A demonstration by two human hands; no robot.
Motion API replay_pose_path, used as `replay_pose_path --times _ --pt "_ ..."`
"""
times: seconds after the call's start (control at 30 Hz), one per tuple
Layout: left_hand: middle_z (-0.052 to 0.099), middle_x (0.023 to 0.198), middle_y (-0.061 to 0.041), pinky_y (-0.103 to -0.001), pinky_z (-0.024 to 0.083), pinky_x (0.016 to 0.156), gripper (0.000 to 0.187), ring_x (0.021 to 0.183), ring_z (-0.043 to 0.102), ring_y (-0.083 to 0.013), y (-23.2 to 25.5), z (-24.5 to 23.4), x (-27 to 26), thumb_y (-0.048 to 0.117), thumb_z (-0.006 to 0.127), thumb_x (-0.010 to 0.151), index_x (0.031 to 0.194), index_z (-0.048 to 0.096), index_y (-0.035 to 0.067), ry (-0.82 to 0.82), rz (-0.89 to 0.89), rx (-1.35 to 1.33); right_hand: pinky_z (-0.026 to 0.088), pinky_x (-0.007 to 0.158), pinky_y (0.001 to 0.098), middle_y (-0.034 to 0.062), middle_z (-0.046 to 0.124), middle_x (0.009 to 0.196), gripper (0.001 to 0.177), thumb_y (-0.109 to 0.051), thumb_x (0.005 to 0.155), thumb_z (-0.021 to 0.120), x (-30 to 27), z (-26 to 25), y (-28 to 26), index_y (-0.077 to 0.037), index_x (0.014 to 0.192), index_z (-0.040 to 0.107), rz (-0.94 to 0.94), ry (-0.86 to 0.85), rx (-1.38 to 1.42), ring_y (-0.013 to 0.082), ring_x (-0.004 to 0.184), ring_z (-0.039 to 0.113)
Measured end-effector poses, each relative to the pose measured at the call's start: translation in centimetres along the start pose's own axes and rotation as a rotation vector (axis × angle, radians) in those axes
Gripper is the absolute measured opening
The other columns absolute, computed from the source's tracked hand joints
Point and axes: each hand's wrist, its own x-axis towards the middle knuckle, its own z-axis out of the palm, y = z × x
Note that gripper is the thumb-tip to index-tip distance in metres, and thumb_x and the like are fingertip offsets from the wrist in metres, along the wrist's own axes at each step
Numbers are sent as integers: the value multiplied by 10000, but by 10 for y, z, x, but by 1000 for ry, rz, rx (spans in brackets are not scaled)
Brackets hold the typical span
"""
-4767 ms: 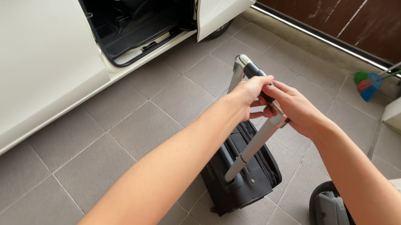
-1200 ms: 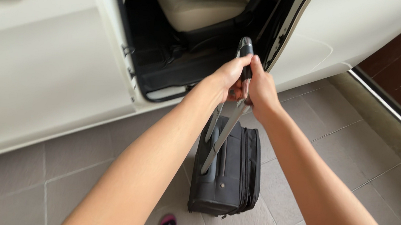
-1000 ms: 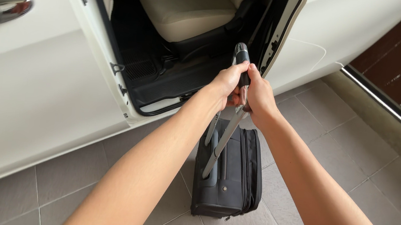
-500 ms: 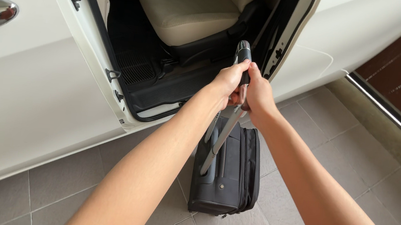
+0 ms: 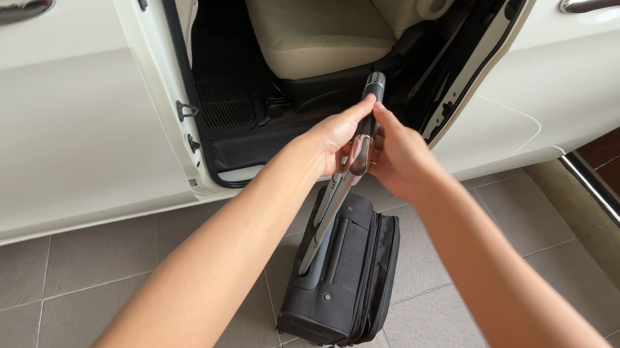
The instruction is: The person retrieves a black rolling suitcase from inside the house, extends its handle, and wheels it out to a white car parked in the garage. They then lift the suitcase and place it into the back seat of the car.
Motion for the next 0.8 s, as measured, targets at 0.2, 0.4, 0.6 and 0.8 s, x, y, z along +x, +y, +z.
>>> replay_pose_path --times 0.2,0.4,0.6,0.8 --pt "399 593 45 -409 541 633 580 547 444 -102 12 -13 -2 692 482 918 797 622 142 -44 -7 37 549 861 419 118 680 892 525 -468 1062 405 -2 -3 -16 -13 1065 668 99 -172 -108 165 832 678" --pt "584 727 -28 -442 554 757 420 738 619 -170 25 -10 3 537 665 814 833 652 117 7 -68 144 469 915 393 36 722 904 480 -460 1072 416 -9 -3 -16 -64 1058 687 99 -109 -143 117 863 644" --pt "611 770 -65 -423 597 755 405 726 644 -194 27 -11 2 459 717 741 874 690 77 26 -50 102 467 711 318 39 740 917 349 -349 1037 467 -12 3 -16 -85 1042 695 52 -46 -88 119 826 709" --pt "623 797 -77 -407 601 724 337 725 641 -193 30 -14 1 362 733 741 868 697 52 41 -53 98 517 684 308 45 719 871 319 -323 1035 505 -12 9 -14 -71 1026 700 42 33 -132 123 764 681"
